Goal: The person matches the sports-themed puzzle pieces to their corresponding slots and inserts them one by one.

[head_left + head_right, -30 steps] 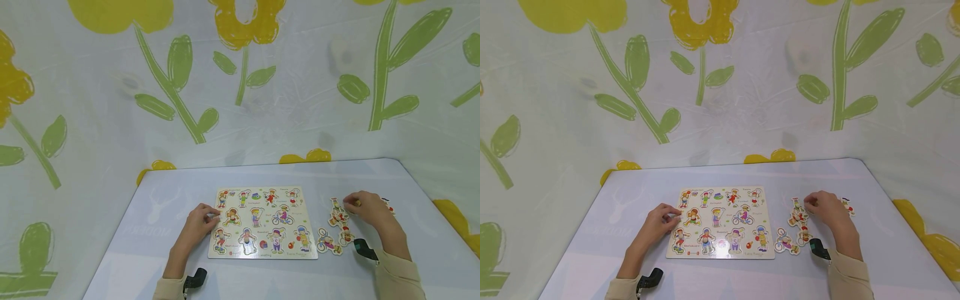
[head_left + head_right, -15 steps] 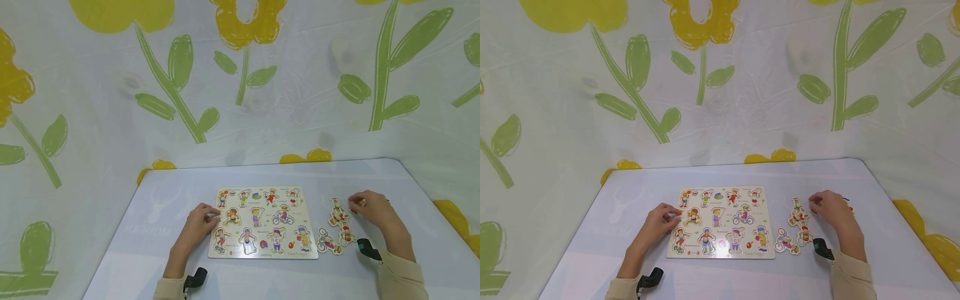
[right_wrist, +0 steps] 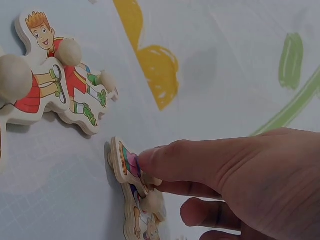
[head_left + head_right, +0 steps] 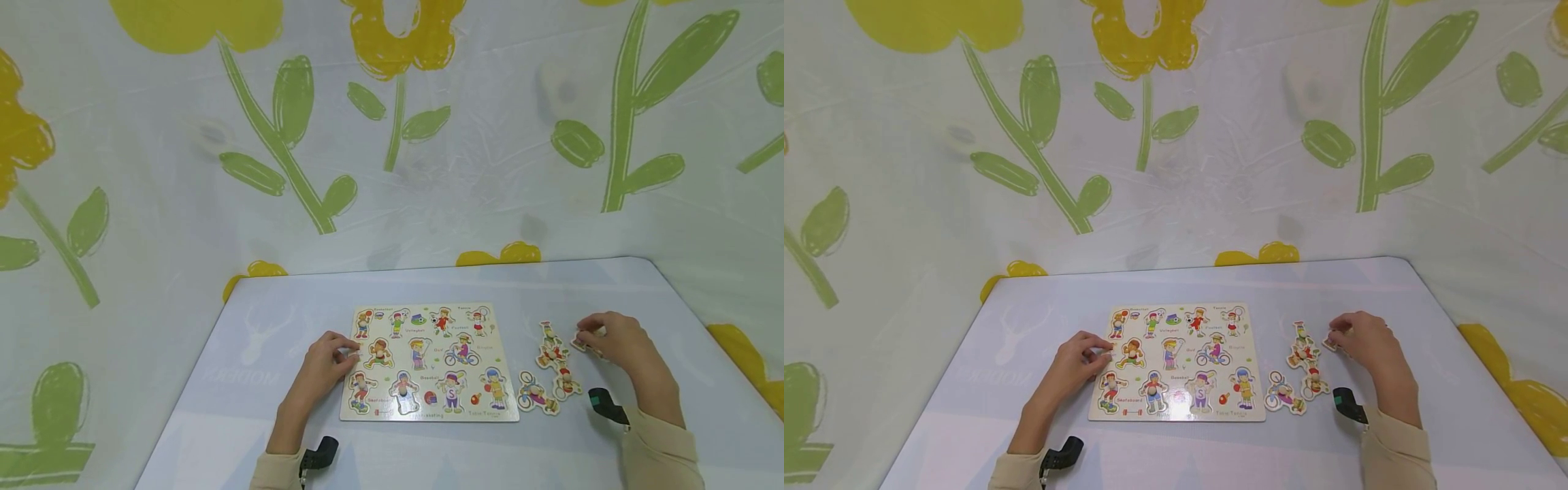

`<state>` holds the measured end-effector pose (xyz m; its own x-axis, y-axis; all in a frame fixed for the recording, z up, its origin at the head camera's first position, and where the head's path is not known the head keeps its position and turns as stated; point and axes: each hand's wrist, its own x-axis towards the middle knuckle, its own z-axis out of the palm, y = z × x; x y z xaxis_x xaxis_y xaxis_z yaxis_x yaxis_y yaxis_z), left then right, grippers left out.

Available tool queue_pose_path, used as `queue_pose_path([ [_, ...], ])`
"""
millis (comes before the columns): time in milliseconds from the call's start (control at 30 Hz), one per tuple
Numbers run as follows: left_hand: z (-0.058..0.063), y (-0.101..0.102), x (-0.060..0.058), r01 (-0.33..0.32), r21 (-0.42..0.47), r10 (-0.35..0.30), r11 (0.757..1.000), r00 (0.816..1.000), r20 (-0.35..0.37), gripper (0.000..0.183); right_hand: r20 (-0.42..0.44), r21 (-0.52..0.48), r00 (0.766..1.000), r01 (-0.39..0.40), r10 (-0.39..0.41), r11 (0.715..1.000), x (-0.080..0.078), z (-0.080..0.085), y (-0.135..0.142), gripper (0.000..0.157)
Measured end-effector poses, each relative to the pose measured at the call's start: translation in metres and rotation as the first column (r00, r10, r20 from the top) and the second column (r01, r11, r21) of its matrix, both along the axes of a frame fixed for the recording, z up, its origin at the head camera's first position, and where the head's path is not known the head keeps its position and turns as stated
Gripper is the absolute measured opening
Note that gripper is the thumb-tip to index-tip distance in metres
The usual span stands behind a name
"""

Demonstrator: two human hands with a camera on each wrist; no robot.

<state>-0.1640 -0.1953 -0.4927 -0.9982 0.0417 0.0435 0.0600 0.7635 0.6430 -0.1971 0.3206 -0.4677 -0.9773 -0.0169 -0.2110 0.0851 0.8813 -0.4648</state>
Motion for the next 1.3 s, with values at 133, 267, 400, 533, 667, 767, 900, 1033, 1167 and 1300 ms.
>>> queue_pose_path([
  [133,-0.0002,-0.0001,0.0,0.003,0.002,-0.003,1.0,1.0,-0.001,0.018,0.015,-0.005,1.0,0.009,-0.009,1.0,-0.0001,-0.0013,0.0023,0.034],
  [267,-0.0007,-0.0003,0.0002,0.004,0.001,-0.004,1.0,1.0,-0.004,0.017,0.015,-0.005,1.0,0.009,-0.009,1.0,-0.0003,-0.0025,0.0039,0.034],
  [400,-0.0006,-0.0002,0.0004,0.004,-0.001,-0.004,1.0,1.0,-0.005,0.017,0.018,-0.005,1.0,0.014,-0.014,1.0,-0.0002,-0.0026,0.005,0.034],
  [533,0.0001,0.0,0.0002,0.002,0.003,-0.002,1.0,1.0,-0.003,0.017,0.019,-0.004,1.0,0.018,-0.017,1.0,-0.0001,-0.0041,0.0054,0.034],
  [667,0.0004,0.0002,-0.0001,0.0,0.006,0.0,1.0,1.0,0.001,0.017,0.009,0.003,1.0,0.021,-0.021,1.0,0.0003,-0.0053,0.0068,0.034],
  [767,0.0,0.0003,0.0,-0.001,0.003,0.001,1.0,1.0,-0.001,0.017,-0.003,0.005,1.0,0.025,-0.025,1.0,0.0009,-0.0058,0.0079,0.033],
  [900,-0.0009,-0.0001,0.0001,-0.002,-0.002,0.002,1.0,1.0,-0.004,0.017,-0.008,0.002,1.0,0.028,-0.028,1.0,0.0018,-0.0057,0.0075,0.032],
  [1033,-0.0013,-0.0004,0.0003,-0.001,-0.004,0.001,1.0,1.0,-0.007,0.016,0.004,-0.001,1.0,0.026,-0.026,1.0,0.0024,-0.0046,0.0072,0.033],
  [1167,-0.001,-0.0002,0.0002,-0.001,-0.006,0.001,1.0,1.0,-0.01,0.016,0.007,0.001,1.0,0.017,-0.017,1.0,0.002,-0.0043,0.0074,0.034],
  [1300,-0.0009,-0.0002,0.0,0.001,0.002,-0.001,1.0,1.0,-0.01,0.016,0.002,0.003,1.0,0.006,-0.006,1.0,0.0019,-0.0042,0.0071,0.034],
])
